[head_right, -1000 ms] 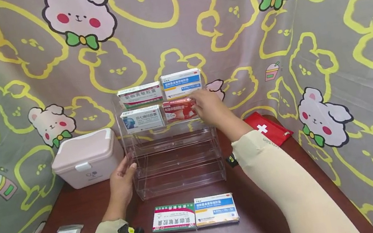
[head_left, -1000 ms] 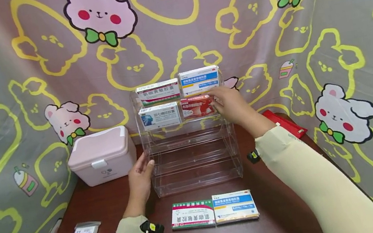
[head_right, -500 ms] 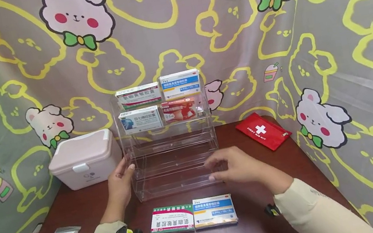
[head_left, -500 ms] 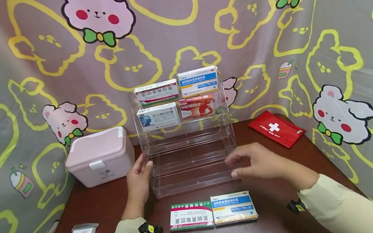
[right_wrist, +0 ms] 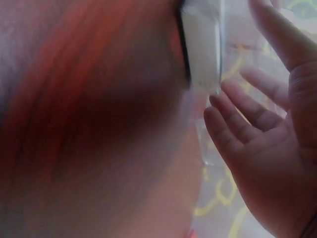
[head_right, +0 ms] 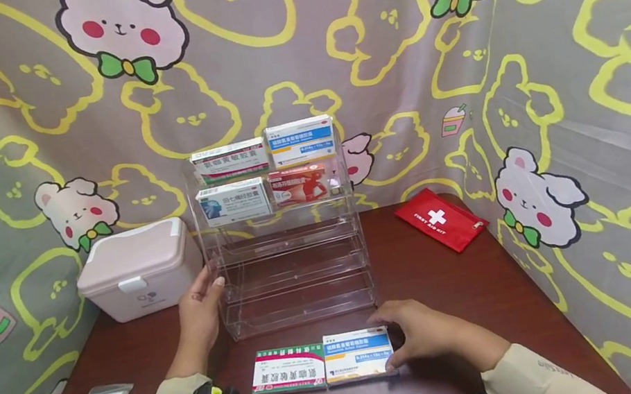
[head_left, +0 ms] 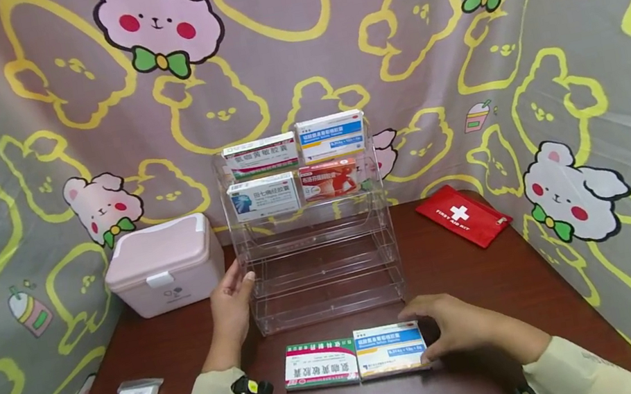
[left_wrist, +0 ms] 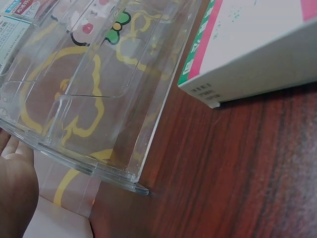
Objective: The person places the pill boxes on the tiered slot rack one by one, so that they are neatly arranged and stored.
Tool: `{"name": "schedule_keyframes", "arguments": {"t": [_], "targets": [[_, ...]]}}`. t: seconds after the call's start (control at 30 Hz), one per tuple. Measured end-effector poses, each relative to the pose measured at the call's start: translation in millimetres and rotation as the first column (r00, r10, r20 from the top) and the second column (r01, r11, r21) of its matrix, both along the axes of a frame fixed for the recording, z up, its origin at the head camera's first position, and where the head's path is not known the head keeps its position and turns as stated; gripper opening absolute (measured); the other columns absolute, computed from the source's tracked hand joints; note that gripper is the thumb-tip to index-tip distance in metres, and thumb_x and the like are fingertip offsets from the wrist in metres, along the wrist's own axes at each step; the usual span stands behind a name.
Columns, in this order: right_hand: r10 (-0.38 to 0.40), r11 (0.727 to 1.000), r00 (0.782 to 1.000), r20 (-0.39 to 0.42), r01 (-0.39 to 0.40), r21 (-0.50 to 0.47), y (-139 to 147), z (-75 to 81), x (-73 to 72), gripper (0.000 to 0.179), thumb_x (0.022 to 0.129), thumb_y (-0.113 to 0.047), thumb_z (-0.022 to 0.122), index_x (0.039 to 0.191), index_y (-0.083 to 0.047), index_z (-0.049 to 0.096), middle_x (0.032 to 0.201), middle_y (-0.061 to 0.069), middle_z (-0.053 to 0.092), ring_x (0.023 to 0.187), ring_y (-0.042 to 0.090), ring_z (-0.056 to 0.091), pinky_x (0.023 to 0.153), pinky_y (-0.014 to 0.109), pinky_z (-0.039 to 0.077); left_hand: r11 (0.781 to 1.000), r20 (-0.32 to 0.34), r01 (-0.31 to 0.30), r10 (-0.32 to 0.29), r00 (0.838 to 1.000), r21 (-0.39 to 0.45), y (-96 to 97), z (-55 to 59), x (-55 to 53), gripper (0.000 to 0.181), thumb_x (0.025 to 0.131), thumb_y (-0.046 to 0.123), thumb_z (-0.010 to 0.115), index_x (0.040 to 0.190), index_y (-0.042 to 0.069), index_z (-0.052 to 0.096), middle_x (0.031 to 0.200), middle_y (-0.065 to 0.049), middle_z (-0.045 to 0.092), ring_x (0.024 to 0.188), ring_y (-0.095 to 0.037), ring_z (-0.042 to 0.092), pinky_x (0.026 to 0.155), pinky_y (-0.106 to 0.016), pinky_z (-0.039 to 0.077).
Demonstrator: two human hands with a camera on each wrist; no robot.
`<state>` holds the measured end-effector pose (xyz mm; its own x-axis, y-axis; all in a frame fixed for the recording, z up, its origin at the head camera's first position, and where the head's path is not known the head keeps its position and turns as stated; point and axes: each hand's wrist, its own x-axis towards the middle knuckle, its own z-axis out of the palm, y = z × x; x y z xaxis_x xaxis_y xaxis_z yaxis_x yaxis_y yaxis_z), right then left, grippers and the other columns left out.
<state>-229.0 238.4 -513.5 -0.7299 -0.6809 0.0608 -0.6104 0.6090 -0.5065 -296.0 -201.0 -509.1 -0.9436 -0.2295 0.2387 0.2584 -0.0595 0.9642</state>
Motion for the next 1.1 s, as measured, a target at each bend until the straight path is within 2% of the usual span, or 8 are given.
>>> {"name": "schedule_keyframes", "arguments": {"t": [0.23,0.43,0.57,0.7,0.8,0.9,1.0,1.1], "targets": [[0.025,0.999,0.999,-0.046,-0.024,0.037,-5,-8.2,-0.4,0.083,0.074,-0.052,0.101,0.142,-0.017,0.07,0.133,-0.006,0.071,0.121,0.013,0.065,0.108,0.042,0.06,1.0,0.014,0.004,-0.004,1.0,0.005,-0.1,-0.7,-1.3,0.056,0.108,0.001,0.065,0.161,-0.001,0.049,0.169,-0.017,0.046,0.159,-0.033,0.042,0.116,-0.014,0.047],[-0.031,0.999,0.999,-0.036,0.032,0.04,2,-11.7,-4.7,0.086,0.072,-0.046,0.103,0.142,-0.011,0.07,0.135,-0.002,0.072,0.123,0.017,0.066,0.11,0.047,0.059,1.0,-0.011,0.015,-0.015,1.0,0.017,0.1,-2.1,-2.3,0.056,0.107,-0.002,0.064,0.161,-0.005,0.047,0.169,-0.021,0.044,0.159,-0.036,0.039,0.117,-0.015,0.046],[-0.072,0.997,0.997,-0.013,0.072,0.036,8,-14.6,-8.6,0.088,0.071,-0.047,0.103,0.143,-0.01,0.07,0.135,0.0,0.073,0.124,0.019,0.067,0.11,0.049,0.058,1.0,-0.015,0.015,-0.015,1.0,0.014,-0.5,-1.9,-1.5,0.056,0.107,-0.001,0.064,0.161,-0.004,0.048,0.169,-0.019,0.046,0.159,-0.034,0.041,0.118,-0.015,0.046],[-0.091,0.996,0.996,-0.007,0.091,0.004,9,-16.3,-11.1,0.09,0.069,-0.049,0.104,0.143,-0.012,0.069,0.132,-0.002,0.072,0.118,0.016,0.067,0.106,0.046,0.06,1.0,-0.019,0.023,-0.023,1.0,0.003,-1.4,-1.2,-2.4,0.056,0.108,0.001,0.065,0.161,-0.003,0.048,0.169,-0.018,0.046,0.16,-0.033,0.04,0.12,-0.017,0.045],[-0.124,0.991,0.992,-0.024,0.123,-0.05,8,-15.5,-11.8,0.081,0.069,-0.046,0.105,0.136,-0.015,0.072,0.126,-0.005,0.07,0.109,0.012,0.066,0.097,0.037,0.062,1.0,-0.014,0.026,-0.026,1.0,-0.003,-1.7,-0.1,-3.1,0.057,0.108,0.001,0.065,0.161,-0.003,0.047,0.169,-0.018,0.046,0.16,-0.033,0.04,0.12,-0.017,0.045],[-0.153,0.982,0.987,-0.047,0.147,-0.116,7,-13.7,-12.0,0.065,0.071,-0.037,0.105,0.126,-0.021,0.075,0.119,-0.009,0.069,0.101,0.008,0.066,0.089,0.029,0.063,1.0,0.002,0.02,-0.02,1.0,-0.019,-2.0,0.5,-2.5,0.057,0.108,0.003,0.066,0.162,-0.003,0.047,0.169,-0.017,0.046,0.16,-0.032,0.041,0.119,-0.016,0.045],[-0.164,0.974,0.984,-0.065,0.151,-0.17,6,-11.8,-11.3,0.051,0.075,-0.026,0.103,0.12,-0.024,0.077,0.115,-0.009,0.071,0.097,0.006,0.066,0.085,0.025,0.065,0.999,0.024,0.014,-0.013,1.0,-0.037,-2.3,0.3,-1.4,0.057,0.109,0.004,0.066,0.162,-0.001,0.047,0.17,-0.016,0.046,0.16,-0.03,0.041,0.118,-0.015,0.045],[-0.166,0.965,0.985,-0.038,0.154,-0.214,6,-9.8,-11.6,0.043,0.08,-0.019,0.099,0.118,-0.02,0.079,0.114,-0.004,0.076,0.094,0.005,0.07,0.085,0.026,0.067,0.999,0.035,0.005,-0.003,0.999,-0.052,-2.3,-0.3,-0.9,0.057,0.109,0.006,0.066,0.162,0.0,0.048,0.17,-0.015,0.047,0.16,-0.03,0.042,0.117,-0.014,0.045]]}}
